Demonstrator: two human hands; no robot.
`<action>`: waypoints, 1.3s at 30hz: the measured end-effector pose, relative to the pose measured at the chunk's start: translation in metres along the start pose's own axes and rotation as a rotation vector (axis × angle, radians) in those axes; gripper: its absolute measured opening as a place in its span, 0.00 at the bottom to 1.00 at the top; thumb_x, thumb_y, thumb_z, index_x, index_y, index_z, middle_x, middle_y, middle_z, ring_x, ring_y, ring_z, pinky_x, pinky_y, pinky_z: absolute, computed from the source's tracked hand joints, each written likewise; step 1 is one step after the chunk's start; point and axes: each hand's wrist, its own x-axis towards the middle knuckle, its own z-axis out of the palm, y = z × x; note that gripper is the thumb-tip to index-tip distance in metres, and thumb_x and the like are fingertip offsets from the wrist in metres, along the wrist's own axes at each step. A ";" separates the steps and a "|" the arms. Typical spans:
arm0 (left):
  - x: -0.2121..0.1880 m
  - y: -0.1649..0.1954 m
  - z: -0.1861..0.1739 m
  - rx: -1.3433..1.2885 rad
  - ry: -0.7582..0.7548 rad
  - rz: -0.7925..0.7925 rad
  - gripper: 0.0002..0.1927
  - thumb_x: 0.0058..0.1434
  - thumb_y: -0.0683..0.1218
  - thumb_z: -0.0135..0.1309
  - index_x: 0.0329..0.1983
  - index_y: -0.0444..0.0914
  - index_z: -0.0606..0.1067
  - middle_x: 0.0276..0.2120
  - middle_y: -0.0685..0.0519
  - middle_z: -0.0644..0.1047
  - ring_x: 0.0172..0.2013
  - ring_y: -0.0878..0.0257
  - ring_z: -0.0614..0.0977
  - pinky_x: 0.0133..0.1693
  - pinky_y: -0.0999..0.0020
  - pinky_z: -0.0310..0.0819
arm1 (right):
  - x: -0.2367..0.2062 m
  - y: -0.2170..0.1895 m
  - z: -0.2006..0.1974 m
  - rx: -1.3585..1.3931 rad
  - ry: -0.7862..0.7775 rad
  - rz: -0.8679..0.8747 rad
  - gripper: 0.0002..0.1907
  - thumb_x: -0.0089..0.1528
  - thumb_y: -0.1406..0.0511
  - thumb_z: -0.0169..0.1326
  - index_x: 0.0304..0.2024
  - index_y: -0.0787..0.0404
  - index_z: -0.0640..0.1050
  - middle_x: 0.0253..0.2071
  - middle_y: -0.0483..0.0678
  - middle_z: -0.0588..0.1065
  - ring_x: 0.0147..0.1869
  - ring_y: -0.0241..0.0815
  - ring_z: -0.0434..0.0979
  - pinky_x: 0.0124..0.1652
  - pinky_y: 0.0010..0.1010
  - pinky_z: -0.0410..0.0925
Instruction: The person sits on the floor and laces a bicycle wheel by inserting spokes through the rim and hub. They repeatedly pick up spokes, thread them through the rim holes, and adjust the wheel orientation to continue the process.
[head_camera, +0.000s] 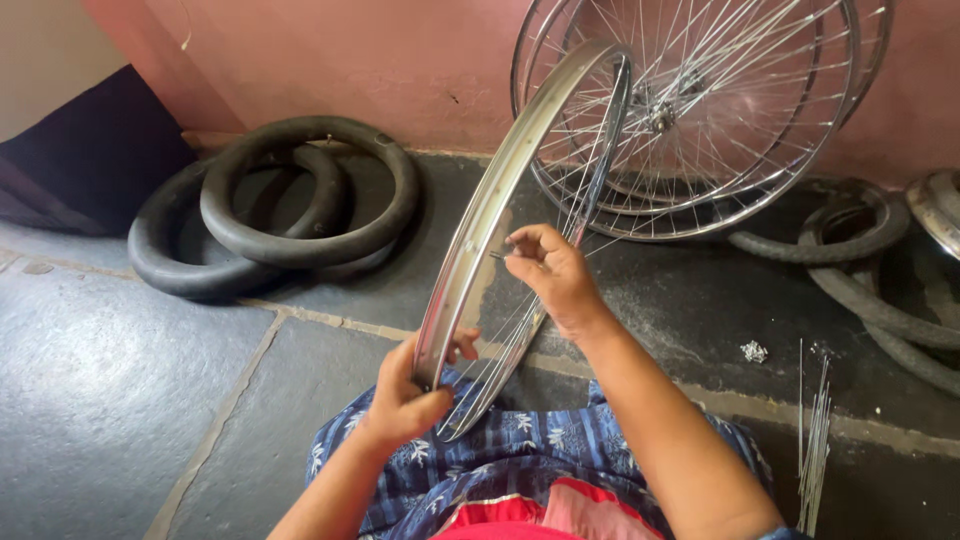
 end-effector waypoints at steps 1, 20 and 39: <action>-0.007 -0.010 0.001 -0.016 0.017 0.035 0.31 0.42 0.33 0.47 0.54 0.30 0.72 0.48 0.49 0.79 0.55 0.59 0.77 0.56 0.67 0.68 | 0.000 0.005 -0.003 0.076 0.004 0.032 0.10 0.63 0.70 0.59 0.47 0.60 0.78 0.41 0.41 0.77 0.48 0.33 0.75 0.51 0.25 0.68; 0.107 0.052 0.037 -0.034 0.014 -0.298 0.25 0.50 0.38 0.54 0.55 0.33 0.74 0.40 0.50 0.77 0.39 0.67 0.77 0.43 0.70 0.73 | -0.007 0.040 -0.006 0.389 -0.003 0.122 0.08 0.65 0.74 0.55 0.45 0.63 0.81 0.45 0.48 0.81 0.51 0.39 0.79 0.56 0.32 0.71; 0.003 0.079 -0.015 0.051 0.186 -0.283 0.36 0.38 0.35 0.48 0.57 0.28 0.69 0.51 0.42 0.77 0.51 0.58 0.76 0.55 0.63 0.68 | -0.175 0.174 -0.257 -0.719 0.860 0.291 0.12 0.60 0.70 0.57 0.46 0.63 0.82 0.43 0.50 0.82 0.45 0.41 0.81 0.46 0.30 0.72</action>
